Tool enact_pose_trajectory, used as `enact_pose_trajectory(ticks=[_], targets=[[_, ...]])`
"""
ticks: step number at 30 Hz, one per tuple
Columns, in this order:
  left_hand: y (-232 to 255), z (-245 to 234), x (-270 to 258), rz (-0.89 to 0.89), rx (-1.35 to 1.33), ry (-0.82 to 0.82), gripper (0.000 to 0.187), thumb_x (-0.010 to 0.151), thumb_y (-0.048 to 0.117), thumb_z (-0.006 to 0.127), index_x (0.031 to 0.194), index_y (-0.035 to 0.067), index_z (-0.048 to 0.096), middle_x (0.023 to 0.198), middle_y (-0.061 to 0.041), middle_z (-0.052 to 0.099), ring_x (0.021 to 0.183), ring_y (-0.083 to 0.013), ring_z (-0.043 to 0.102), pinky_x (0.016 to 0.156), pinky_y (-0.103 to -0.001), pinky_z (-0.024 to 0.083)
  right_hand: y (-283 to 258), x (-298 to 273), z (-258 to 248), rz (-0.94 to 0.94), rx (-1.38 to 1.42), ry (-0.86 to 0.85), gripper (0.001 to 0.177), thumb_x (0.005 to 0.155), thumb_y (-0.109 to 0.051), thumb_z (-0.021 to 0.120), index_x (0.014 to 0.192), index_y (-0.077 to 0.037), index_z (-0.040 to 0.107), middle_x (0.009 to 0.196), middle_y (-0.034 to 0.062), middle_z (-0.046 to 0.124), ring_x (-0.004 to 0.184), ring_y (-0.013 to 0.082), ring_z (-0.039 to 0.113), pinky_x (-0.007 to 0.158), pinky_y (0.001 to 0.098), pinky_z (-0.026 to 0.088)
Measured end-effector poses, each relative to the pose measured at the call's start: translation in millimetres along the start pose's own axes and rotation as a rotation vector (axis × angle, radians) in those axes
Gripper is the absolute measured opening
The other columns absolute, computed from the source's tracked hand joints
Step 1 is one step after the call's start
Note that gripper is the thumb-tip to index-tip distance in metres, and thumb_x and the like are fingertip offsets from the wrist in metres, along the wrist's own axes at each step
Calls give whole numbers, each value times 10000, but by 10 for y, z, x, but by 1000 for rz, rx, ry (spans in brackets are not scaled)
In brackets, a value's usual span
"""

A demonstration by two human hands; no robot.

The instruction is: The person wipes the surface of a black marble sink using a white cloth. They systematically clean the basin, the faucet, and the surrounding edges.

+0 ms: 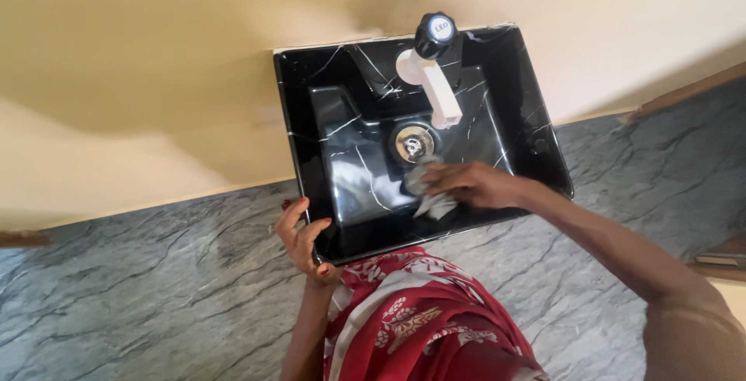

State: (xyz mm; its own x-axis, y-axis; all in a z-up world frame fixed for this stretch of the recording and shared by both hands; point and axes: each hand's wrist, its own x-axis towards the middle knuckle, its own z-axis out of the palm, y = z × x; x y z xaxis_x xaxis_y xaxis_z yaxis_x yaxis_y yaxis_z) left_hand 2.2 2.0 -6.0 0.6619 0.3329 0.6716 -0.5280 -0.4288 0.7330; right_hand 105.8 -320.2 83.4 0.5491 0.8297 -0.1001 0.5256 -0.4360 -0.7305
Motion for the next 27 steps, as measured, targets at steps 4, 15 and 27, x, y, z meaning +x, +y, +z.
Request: enact_pose_trajectory(ticks=[4, 15, 27], targets=[[-12, -7, 3, 9, -11, -6, 877, 1027, 751, 228, 958, 11, 693, 1312, -251, 601, 1269, -414, 565, 1134, -537, 427, -121, 708, 452, -199, -17, -8, 483, 881, 12, 702, 1347, -107, 659, 1520, 136, 552, 1480, 325, 443, 1255, 465, 339], [22, -50, 55, 7, -51, -10, 873, 1026, 747, 243, 964, 9, 706, 1320, -250, 612, 1286, -412, 545, 1160, -549, 417, 199, 2264, 518, 2, -138, 471, 651, 890, 41, 599, 1522, 13, 448, 1584, 240, 373, 1516, 481, 283, 1256, 514, 218], [29, -56, 41, -13, -39, -40, 859, 1032, 744, 256, 975, 6, 692, 1333, -254, 590, 1290, -410, 544, 1124, -530, 440, -170, 118, 124, 219, 34, -61, 412, 836, 23, 688, 1211, -135, 749, 1394, 40, 673, 1406, 274, 536, 1169, 407, 364]])
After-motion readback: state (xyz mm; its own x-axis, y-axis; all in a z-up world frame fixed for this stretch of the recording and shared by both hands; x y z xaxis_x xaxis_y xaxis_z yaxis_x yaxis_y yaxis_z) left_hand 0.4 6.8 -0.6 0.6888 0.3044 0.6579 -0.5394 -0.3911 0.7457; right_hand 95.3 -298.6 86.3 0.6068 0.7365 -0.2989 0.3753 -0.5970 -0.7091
